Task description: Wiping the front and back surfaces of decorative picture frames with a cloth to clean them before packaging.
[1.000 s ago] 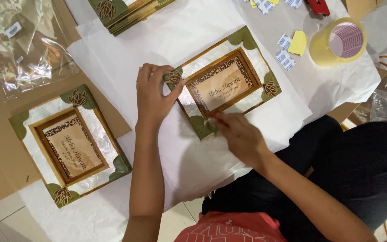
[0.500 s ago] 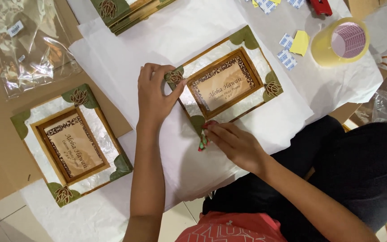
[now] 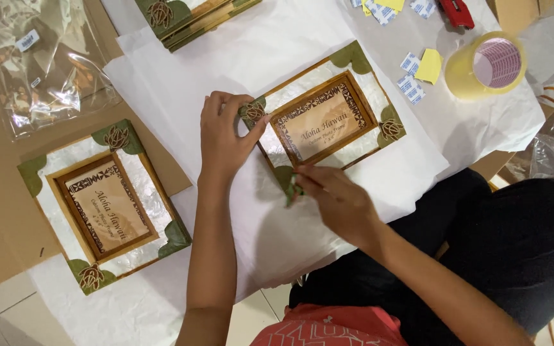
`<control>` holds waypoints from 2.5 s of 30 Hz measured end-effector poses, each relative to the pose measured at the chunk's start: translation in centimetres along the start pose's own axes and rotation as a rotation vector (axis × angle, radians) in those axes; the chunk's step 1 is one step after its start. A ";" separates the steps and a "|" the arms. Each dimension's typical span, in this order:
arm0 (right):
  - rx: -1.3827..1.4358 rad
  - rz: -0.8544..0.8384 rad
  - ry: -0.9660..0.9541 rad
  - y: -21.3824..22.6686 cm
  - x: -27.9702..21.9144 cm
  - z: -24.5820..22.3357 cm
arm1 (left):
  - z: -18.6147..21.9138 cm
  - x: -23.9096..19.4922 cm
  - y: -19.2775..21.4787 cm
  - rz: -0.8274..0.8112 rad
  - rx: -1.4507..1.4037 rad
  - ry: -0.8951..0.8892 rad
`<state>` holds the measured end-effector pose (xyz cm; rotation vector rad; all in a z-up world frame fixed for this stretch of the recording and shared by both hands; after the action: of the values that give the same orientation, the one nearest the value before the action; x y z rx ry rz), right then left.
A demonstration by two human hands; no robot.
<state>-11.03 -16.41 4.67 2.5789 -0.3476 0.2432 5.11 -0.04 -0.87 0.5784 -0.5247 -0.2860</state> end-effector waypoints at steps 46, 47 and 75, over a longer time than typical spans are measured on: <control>-0.764 -0.132 -0.077 -10.5 3.1 2.4 | -0.5 0.4 1.4 -0.014 -0.026 -0.044; -0.781 -0.161 -0.101 -10.5 3.2 2.4 | -0.3 0.5 1.6 -0.026 -0.036 -0.015; -0.802 -0.261 -0.366 -4.8 10.7 5.3 | 0.4 0.7 1.9 -0.118 -0.073 0.042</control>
<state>1.07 -17.30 0.47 1.8258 -0.1769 -0.3966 5.64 1.00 0.81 0.5442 -0.4383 -0.4029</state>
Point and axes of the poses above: each hand's wrist, its own x-axis towards the middle knuckle, its own y-axis out of the back of the hand, z = x × y, the point moved 5 cm from there along x, towards the middle knuckle, and after that the axes turned 10 degrees about -y, right-handed, at the moved point
